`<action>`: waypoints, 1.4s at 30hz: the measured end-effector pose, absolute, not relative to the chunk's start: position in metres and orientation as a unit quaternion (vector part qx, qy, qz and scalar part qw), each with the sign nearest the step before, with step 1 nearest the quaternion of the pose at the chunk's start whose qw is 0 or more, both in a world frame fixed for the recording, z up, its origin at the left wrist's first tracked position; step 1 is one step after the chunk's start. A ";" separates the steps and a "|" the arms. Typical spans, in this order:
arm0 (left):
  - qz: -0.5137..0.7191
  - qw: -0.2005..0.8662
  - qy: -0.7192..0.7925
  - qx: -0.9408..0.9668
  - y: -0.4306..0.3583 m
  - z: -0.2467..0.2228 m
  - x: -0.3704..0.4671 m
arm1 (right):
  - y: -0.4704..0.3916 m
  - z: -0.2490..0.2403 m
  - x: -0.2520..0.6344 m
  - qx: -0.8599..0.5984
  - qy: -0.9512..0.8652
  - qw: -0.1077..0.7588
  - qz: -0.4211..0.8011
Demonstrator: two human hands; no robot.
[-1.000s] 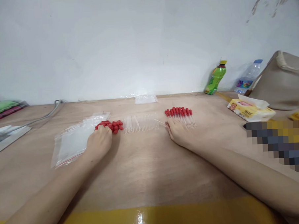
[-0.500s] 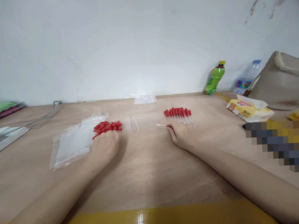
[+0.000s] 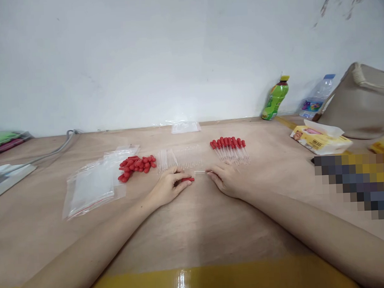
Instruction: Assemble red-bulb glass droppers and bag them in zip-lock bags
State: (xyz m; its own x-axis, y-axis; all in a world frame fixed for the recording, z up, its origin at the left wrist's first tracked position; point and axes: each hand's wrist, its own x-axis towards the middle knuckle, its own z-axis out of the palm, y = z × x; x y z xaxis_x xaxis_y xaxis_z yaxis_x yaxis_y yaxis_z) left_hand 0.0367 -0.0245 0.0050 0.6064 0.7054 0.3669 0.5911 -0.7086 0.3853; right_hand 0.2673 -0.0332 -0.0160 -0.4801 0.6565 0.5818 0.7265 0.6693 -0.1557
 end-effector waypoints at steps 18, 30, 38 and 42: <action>0.304 0.212 0.396 0.840 -0.029 0.006 0.041 | -0.036 -0.013 0.256 -0.368 -0.862 0.349 0.014; 0.285 0.304 0.400 0.816 -0.029 0.002 0.040 | -0.038 0.001 0.255 -0.359 -0.873 0.326 0.056; 0.262 0.296 0.393 0.830 -0.030 0.002 0.038 | -0.030 -0.006 0.258 -0.332 -0.883 0.314 0.102; 0.250 0.265 0.402 0.840 -0.030 0.000 0.038 | -0.031 -0.012 0.256 -0.352 -0.884 0.302 0.058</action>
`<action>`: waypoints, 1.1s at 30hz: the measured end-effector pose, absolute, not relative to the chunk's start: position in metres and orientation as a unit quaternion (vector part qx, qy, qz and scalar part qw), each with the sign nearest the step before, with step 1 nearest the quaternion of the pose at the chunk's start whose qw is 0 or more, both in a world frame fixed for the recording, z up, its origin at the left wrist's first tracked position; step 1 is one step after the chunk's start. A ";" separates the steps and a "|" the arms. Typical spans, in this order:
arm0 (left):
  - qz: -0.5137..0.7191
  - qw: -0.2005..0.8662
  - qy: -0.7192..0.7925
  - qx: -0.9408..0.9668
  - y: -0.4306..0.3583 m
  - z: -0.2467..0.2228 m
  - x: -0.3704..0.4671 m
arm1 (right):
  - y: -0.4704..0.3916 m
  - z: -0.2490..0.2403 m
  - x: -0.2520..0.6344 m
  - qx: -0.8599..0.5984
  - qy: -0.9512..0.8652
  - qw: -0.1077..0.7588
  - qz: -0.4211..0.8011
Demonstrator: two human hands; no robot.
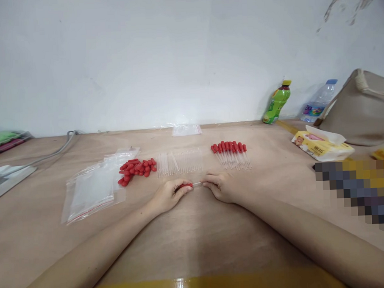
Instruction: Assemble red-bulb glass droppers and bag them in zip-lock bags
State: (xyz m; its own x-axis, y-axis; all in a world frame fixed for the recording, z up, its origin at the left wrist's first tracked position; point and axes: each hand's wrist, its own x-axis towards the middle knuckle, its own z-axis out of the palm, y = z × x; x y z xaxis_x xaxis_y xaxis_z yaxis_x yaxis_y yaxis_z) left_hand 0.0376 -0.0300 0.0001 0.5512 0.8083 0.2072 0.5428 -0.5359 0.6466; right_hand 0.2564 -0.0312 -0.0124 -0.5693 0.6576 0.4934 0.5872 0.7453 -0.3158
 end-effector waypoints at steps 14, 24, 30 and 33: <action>0.301 0.284 0.407 0.814 -0.026 -0.001 0.036 | -0.027 -0.019 0.259 -0.337 -0.874 0.348 0.030; 0.293 0.316 0.410 0.804 -0.031 -0.002 0.039 | -0.034 -0.017 0.252 -0.353 -0.875 0.331 -0.005; 0.287 0.294 0.405 0.817 -0.030 -0.002 0.038 | -0.033 -0.022 0.249 -0.358 -0.881 0.308 0.002; 0.283 0.283 0.403 0.823 -0.029 -0.005 0.037 | -0.033 -0.022 0.246 -0.365 -0.882 0.298 -0.003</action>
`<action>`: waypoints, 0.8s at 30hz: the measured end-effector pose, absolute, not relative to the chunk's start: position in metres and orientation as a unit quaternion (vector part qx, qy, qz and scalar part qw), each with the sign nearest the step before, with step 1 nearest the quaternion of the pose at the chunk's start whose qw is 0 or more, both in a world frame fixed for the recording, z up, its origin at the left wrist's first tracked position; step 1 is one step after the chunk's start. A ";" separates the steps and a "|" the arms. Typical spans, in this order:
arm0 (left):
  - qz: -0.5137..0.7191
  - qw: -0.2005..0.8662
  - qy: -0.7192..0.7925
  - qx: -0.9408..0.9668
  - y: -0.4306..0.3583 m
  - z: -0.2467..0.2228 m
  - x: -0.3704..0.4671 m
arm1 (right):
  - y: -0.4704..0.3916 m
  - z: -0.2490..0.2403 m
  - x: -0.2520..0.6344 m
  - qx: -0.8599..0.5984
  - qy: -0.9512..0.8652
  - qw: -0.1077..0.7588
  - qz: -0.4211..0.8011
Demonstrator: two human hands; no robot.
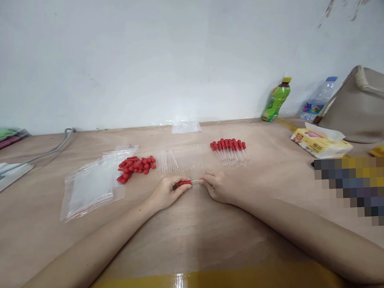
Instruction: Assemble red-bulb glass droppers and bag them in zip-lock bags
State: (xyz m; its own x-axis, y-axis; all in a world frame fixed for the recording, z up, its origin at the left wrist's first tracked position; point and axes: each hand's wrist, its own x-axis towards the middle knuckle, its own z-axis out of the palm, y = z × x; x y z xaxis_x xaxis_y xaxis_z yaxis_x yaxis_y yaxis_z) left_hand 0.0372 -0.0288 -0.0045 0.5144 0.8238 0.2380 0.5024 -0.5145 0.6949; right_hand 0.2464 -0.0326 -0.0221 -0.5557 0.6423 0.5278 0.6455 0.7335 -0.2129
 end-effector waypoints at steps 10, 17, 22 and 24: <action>0.292 0.252 0.402 0.830 -0.029 0.002 0.038 | -0.042 0.009 0.243 -0.420 -0.890 0.179 -0.021; 0.314 0.280 0.426 0.801 -0.022 -0.002 0.036 | -0.018 0.038 0.282 -0.549 -0.795 0.252 0.043; 0.294 0.245 0.420 0.823 -0.022 -0.001 0.037 | 0.021 0.048 0.304 -0.693 -0.655 0.291 0.080; 0.291 0.242 0.419 0.826 -0.022 0.000 0.037 | 0.031 0.044 0.302 -0.703 -0.648 0.284 0.074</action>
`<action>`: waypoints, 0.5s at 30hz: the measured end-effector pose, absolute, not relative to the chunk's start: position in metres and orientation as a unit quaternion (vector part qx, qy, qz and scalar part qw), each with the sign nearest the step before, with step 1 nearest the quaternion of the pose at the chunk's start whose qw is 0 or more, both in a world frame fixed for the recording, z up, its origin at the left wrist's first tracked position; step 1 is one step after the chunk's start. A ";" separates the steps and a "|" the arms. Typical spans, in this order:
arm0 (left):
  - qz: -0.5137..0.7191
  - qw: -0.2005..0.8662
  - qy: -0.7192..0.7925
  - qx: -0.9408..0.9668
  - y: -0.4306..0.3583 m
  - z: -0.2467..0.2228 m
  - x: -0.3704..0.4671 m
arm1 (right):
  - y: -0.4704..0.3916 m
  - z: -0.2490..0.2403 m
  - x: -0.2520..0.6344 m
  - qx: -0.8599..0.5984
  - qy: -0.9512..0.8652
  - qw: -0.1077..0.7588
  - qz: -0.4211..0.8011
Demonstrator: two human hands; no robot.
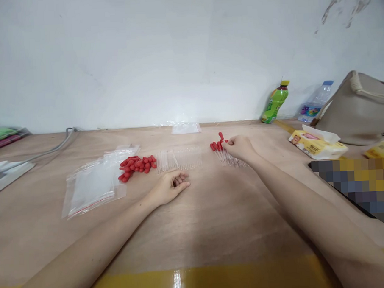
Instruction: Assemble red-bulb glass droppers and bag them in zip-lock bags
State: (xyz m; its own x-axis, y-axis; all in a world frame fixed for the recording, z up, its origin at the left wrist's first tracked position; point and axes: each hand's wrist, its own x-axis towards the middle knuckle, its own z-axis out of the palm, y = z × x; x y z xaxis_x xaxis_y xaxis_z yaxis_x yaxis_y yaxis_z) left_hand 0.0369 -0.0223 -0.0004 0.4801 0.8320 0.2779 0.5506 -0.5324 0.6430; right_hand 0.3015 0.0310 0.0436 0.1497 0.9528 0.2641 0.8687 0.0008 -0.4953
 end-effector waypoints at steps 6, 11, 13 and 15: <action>0.290 0.243 0.415 0.827 -0.023 0.000 0.036 | 0.036 0.025 0.284 -0.726 -0.645 0.237 0.035; 0.289 0.241 0.410 0.831 -0.024 0.002 0.037 | 0.034 0.019 0.284 -0.739 -0.637 0.217 0.024; 0.288 0.239 0.409 0.832 -0.024 0.003 0.037 | 0.035 0.018 0.285 -0.748 -0.632 0.199 0.022; 0.289 0.238 0.409 0.833 -0.024 0.002 0.037 | 0.036 0.017 0.287 -0.755 -0.631 0.176 0.022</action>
State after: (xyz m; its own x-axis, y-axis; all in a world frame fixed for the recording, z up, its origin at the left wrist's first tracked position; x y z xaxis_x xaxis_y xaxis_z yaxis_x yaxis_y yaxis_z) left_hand 0.0367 -0.0235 0.0024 0.4991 0.8176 0.2872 0.5428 -0.5533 0.6318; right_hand 0.2871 0.0356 0.0170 0.2017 0.9611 0.1888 0.9454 -0.1406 -0.2941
